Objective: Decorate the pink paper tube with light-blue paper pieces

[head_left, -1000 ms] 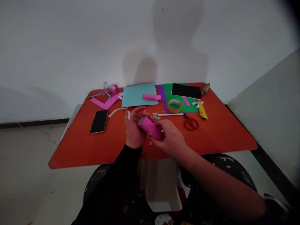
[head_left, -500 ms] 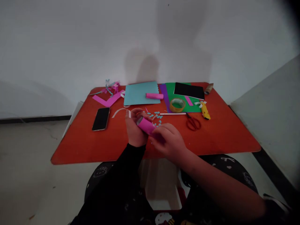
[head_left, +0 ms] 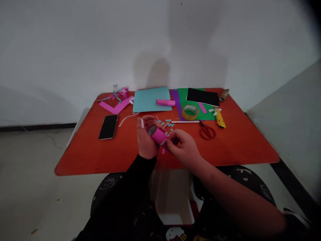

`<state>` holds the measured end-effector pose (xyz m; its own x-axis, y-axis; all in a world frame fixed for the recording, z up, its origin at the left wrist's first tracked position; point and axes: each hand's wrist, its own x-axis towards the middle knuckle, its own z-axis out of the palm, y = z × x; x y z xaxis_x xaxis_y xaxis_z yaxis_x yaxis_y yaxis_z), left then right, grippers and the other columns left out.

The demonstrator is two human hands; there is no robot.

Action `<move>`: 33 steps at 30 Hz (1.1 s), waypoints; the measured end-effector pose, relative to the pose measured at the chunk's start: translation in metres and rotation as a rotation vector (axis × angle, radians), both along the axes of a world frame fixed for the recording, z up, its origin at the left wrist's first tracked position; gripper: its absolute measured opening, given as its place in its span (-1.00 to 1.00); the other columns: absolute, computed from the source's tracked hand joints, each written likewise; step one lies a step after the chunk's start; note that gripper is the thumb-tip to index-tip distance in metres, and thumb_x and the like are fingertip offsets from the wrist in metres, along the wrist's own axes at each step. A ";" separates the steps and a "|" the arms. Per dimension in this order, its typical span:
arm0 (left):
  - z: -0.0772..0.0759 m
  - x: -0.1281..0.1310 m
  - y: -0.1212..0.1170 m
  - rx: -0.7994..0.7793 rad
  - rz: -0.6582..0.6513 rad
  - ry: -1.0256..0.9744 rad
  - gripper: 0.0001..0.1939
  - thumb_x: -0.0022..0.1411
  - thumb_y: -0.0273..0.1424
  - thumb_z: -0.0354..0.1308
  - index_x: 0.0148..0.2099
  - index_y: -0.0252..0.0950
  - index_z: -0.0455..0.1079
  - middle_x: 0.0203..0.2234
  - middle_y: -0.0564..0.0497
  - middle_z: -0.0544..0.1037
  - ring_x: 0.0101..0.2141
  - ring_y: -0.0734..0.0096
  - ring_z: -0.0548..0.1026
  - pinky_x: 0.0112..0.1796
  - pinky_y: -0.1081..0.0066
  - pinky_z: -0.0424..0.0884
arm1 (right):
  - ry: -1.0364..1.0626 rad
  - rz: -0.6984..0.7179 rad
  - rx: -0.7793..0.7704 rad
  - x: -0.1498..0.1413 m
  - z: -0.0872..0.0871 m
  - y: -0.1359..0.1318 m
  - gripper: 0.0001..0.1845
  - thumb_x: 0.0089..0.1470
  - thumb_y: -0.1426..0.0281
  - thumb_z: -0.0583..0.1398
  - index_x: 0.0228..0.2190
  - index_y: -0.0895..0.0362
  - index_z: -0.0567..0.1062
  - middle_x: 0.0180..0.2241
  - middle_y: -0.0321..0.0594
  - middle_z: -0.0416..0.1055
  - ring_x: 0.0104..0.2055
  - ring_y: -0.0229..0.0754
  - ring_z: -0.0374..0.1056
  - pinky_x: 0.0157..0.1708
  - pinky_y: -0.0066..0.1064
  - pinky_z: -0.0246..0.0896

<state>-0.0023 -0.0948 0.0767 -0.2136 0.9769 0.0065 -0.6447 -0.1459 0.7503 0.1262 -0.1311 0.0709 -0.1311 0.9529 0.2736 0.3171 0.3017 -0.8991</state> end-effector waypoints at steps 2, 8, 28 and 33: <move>0.000 0.000 -0.001 0.014 0.011 0.032 -0.53 0.34 0.09 0.05 -0.27 -0.23 0.36 -0.65 0.10 0.43 -0.60 0.42 0.44 -0.52 0.45 0.32 | 0.012 0.008 -0.054 0.001 0.002 0.002 -0.81 0.05 0.38 0.23 -0.51 0.06 0.30 -0.52 -0.36 0.27 -0.48 -0.26 0.18 -0.47 -0.40 0.07; 0.002 0.000 -0.002 -0.012 -0.006 0.027 -0.51 0.32 0.12 0.06 -0.28 -0.23 0.35 -0.66 0.11 0.42 -0.61 0.43 0.42 -0.51 0.43 0.36 | 0.204 0.120 -0.241 0.007 -0.001 0.010 -0.69 0.04 0.24 0.31 -0.39 0.04 0.25 -0.45 -0.41 0.22 -0.46 -0.28 0.15 -0.46 -0.43 0.09; -0.012 -0.006 -0.006 -0.190 -0.953 0.338 -0.56 0.29 0.02 0.11 -0.30 -0.27 0.47 -0.64 -0.03 0.47 -0.67 0.44 0.36 -0.63 0.49 0.19 | 0.460 0.307 -0.389 0.045 -0.005 0.037 -0.70 0.18 0.11 0.27 -0.32 0.10 0.59 -0.56 -0.34 0.37 -0.43 -0.20 0.37 -0.34 -0.34 0.31; -0.012 -0.004 -0.005 -0.247 -0.947 0.370 -0.48 0.27 0.10 0.10 -0.33 -0.28 0.47 -0.64 -0.07 0.47 -0.68 0.43 0.35 -0.66 0.48 0.19 | 0.621 0.308 -0.457 0.038 -0.008 0.034 -0.70 0.01 0.15 0.39 -0.35 0.09 0.51 -0.57 -0.37 0.34 -0.55 -0.23 0.27 -0.49 -0.33 0.31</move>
